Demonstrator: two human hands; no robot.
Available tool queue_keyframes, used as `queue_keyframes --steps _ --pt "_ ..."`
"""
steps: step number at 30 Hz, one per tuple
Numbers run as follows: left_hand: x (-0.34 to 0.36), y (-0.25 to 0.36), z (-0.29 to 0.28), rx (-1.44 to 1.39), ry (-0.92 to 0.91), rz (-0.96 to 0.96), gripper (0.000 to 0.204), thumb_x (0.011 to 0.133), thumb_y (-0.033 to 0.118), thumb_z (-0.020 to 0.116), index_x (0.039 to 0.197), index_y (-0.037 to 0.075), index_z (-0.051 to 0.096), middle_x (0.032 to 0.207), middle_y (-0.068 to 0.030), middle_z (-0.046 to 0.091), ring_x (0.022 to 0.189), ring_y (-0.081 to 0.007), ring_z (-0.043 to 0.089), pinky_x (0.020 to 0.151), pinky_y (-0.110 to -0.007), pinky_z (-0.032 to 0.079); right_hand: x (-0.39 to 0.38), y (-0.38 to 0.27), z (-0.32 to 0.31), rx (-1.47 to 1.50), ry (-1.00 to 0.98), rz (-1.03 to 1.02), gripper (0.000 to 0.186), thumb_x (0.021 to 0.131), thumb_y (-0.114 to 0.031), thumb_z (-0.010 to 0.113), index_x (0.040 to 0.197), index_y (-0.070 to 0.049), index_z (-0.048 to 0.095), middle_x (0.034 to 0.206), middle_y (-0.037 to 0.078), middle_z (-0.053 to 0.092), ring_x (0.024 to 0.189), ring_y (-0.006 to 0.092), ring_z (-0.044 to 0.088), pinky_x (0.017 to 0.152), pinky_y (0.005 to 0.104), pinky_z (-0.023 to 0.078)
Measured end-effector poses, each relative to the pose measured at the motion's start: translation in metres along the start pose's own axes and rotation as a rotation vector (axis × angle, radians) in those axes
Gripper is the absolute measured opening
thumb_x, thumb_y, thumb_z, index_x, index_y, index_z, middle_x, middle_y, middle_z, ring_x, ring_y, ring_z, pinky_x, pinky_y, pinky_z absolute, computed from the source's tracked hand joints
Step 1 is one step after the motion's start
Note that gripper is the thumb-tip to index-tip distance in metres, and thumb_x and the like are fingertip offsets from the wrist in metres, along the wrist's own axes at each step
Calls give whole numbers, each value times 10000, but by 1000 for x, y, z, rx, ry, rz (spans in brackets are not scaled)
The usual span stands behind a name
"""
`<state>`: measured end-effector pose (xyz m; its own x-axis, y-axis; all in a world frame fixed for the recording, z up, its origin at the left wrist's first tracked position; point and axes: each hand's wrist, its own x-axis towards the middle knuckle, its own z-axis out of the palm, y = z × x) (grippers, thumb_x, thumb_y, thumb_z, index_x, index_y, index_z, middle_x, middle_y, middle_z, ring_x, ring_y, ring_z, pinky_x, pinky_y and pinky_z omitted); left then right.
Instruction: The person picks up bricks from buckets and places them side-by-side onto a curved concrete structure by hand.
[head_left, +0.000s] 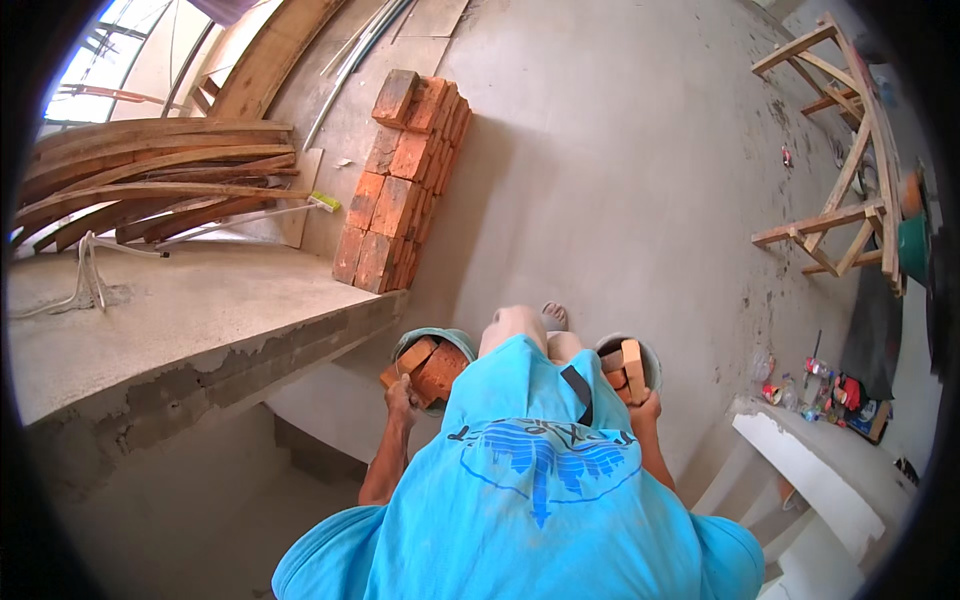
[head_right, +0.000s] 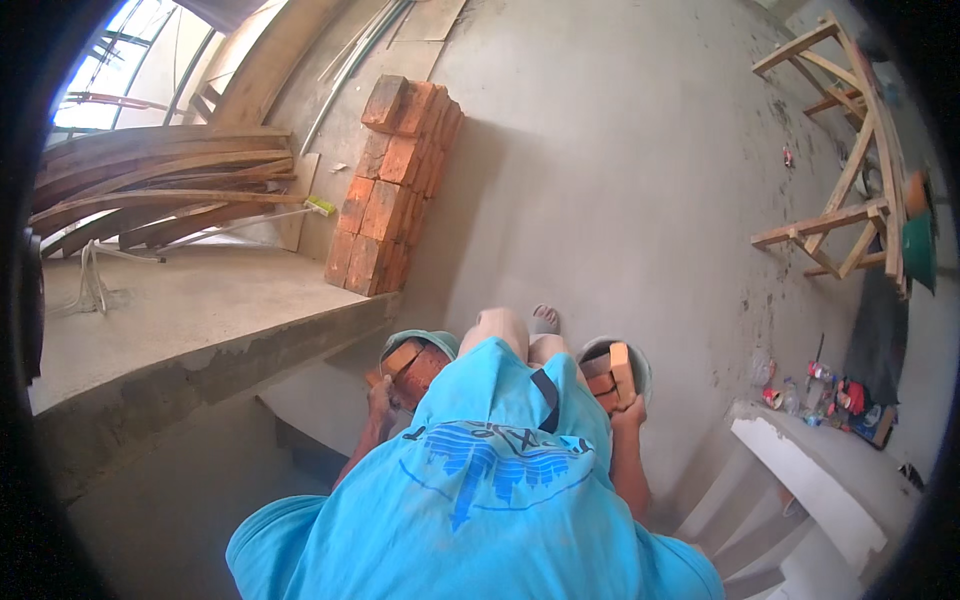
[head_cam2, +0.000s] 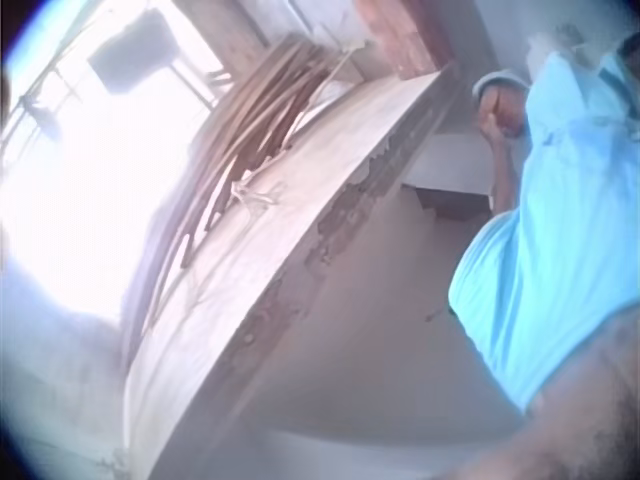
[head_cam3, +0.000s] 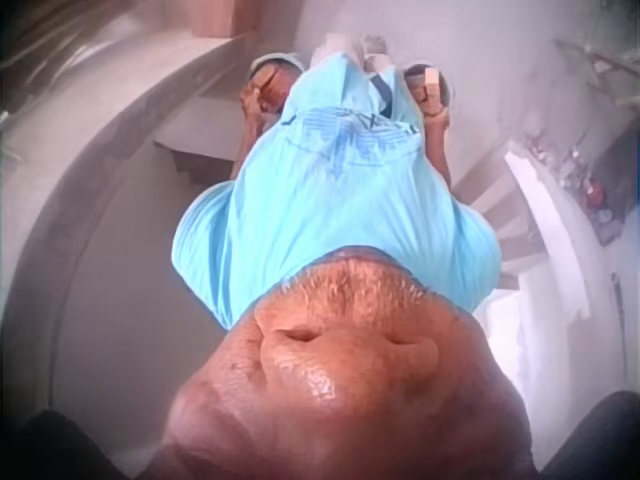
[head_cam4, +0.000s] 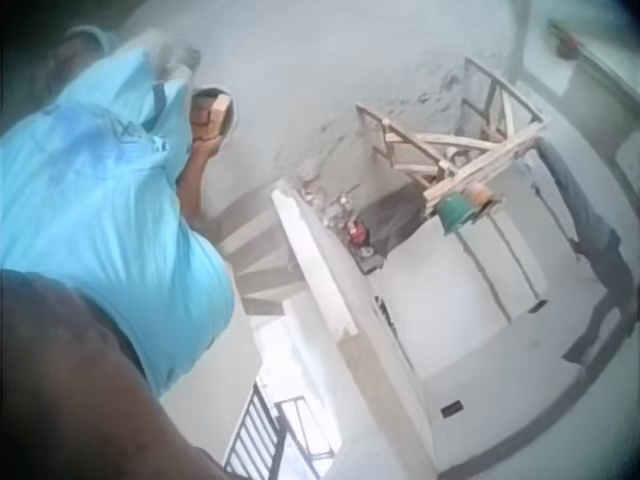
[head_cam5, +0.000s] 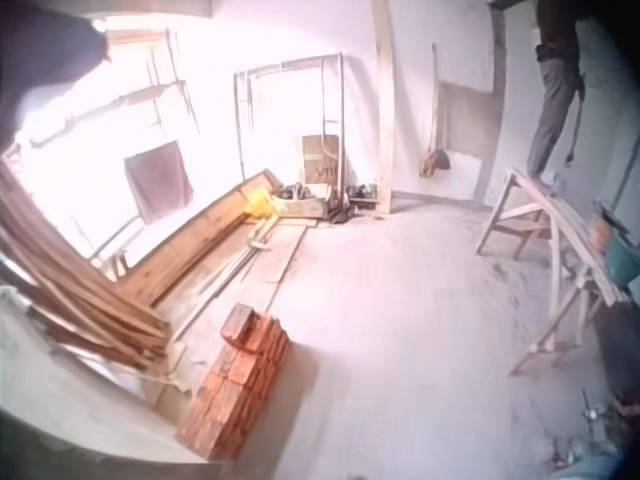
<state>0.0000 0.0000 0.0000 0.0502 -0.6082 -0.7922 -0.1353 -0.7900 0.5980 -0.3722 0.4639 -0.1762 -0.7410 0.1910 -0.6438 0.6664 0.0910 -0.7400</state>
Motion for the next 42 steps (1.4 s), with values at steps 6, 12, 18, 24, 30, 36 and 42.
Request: queue_keyframes --steps 6,12,18,24,30,36,42 --pt "-2 -9 128 -137 40 -12 255 973 270 655 791 138 535 664 44 428 520 -104 403 497 -284 367 97 -215 91 241 50 382 280 1037 -342 460 872 -137 554 561 -51 349 450 134 339 537 359 392" --pt "16 0 195 -196 91 -41 259 964 286 655 782 145 535 613 55 403 486 -101 389 468 -282 341 167 -331 188 33 -39 338 290 1050 -350 435 927 -124 569 559 -45 364 452 133 348 530 364 392" --pt "9 34 260 -253 195 -118 234 967 274 645 802 143 543 621 50 413 484 -100 399 459 -294 348 204 -443 298 -244 -91 266 312 1065 -352 426 986 -81 558 583 -39 373 467 119 345 522 348 400" --pt "3 94 320 -353 221 -37 251 984 297 635 827 128 536 676 45 414 568 -102 421 525 -283 381 236 -513 422 -344 -195 210 288 1070 -317 457 1000 -65 578 601 -37 376 495 117 369 521 317 410" --pt "7 142 378 -400 297 -14 256 1003 285 616 826 131 513 696 44 386 589 -98 405 553 -281 395 268 -552 561 -457 -343 133 246 1013 -289 545 949 -57 596 595 -46 381 460 92 378 459 283 409" --pt "19 154 441 -588 397 -87 218 1009 263 611 874 121 515 701 46 375 590 -99 408 552 -280 398 293 -568 653 -576 -633 74 90 917 -162 612 865 -94 582 579 -42 391 463 98 364 479 299 413" --pt "25 139 488 -687 447 -183 186 1007 231 614 895 109 531 733 37 410 567 -96 408 543 -274 403 292 -583 718 -764 -723 61 110 919 -169 603 834 -102 583 586 -45 397 463 96 375 479 278 407"
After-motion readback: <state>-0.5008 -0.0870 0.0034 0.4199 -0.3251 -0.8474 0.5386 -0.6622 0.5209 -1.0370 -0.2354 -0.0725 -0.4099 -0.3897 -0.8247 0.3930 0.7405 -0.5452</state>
